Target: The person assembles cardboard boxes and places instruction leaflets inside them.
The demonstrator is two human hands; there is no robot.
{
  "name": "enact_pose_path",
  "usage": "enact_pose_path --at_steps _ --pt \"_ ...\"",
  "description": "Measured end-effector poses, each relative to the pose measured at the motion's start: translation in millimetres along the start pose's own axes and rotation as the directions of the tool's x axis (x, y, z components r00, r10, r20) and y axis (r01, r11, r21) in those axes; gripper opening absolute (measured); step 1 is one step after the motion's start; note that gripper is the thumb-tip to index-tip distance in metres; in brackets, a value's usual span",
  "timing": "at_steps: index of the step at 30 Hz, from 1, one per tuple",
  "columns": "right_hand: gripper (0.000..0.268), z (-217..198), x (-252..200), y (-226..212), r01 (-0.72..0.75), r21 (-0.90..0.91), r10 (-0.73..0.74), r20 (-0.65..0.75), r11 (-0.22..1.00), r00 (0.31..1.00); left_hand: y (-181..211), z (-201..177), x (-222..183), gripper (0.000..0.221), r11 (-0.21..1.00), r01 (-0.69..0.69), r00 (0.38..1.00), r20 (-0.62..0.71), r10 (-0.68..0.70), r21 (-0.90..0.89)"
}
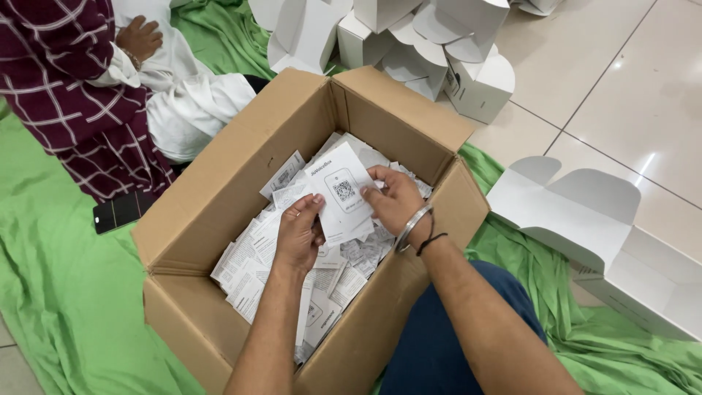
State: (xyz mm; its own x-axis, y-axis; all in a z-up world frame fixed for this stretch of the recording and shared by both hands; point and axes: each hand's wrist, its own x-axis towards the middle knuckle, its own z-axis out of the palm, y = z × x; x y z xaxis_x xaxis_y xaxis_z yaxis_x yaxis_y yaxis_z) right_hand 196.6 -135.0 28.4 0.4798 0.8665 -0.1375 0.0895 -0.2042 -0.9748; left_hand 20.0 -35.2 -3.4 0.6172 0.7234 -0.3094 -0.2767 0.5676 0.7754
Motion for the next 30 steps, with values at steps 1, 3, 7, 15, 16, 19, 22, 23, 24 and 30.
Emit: enact_pose_path --at_steps 1,3,7,15,16,19,22,23,24,30 --pt "0.016 0.0 -0.6 -1.8 0.003 -0.001 -0.003 -0.006 1.000 1.000 -4.3 -1.6 1.5 0.021 1.000 0.000 1.000 0.007 0.000 0.001" --pt "0.015 -1.7 -6.3 -4.1 0.241 0.078 -0.207 -0.305 0.967 0.930 -16.1 -3.5 0.9 0.016 0.986 -0.071 0.992 -0.088 0.085 0.153" --pt "0.016 -39.7 -14.8 -8.0 0.241 0.445 -0.101 -0.316 0.862 0.943 -8.8 22.9 6.6 0.016 0.978 -0.147 0.987 -0.034 0.154 0.148" --pt "0.027 -122.8 -72.3 -5.4 0.136 0.152 -0.058 -0.433 0.979 0.899 -34.1 173.1 3.9 0.014 0.970 -0.222 0.945 0.264 0.191 0.094" --pt "0.027 -137.2 -82.5 -4.0 0.136 0.148 -0.053 -0.462 0.980 0.886 -46.2 190.2 0.2 0.014 0.974 -0.208 0.941 0.290 0.173 0.094" --pt "0.026 -186.6 -112.5 5.2 0.090 0.286 0.061 -0.480 0.954 0.875 -81.1 242.4 -10.6 0.014 0.986 -0.151 0.921 0.373 0.113 0.075" --pt "0.028 -239.8 -146.0 34.6 0.130 0.382 0.084 -0.497 0.915 0.864 -118.4 280.8 -15.9 0.013 0.998 0.041 0.928 0.369 -0.052 0.039" --pt "0.027 -258.4 -158.6 46.6 0.161 0.437 0.096 -0.510 0.885 0.855 -133.2 291.1 -14.6 0.015 0.993 0.030 0.898 0.434 -0.076 0.112" --pt "0.026 -273.2 -171.0 59.5 0.189 0.491 0.108 -0.514 0.850 0.851 -147.4 297.1 -14.7 0.016 0.983 0.010 0.867 0.488 -0.098 0.181" --pt "0.026 -339.5 -267.7 98.8 -0.087 0.492 0.366 -0.507 0.866 0.780 -213.5 359.5 -27.8 0.019 0.784 -0.166 0.732 0.608 -0.308 0.598"
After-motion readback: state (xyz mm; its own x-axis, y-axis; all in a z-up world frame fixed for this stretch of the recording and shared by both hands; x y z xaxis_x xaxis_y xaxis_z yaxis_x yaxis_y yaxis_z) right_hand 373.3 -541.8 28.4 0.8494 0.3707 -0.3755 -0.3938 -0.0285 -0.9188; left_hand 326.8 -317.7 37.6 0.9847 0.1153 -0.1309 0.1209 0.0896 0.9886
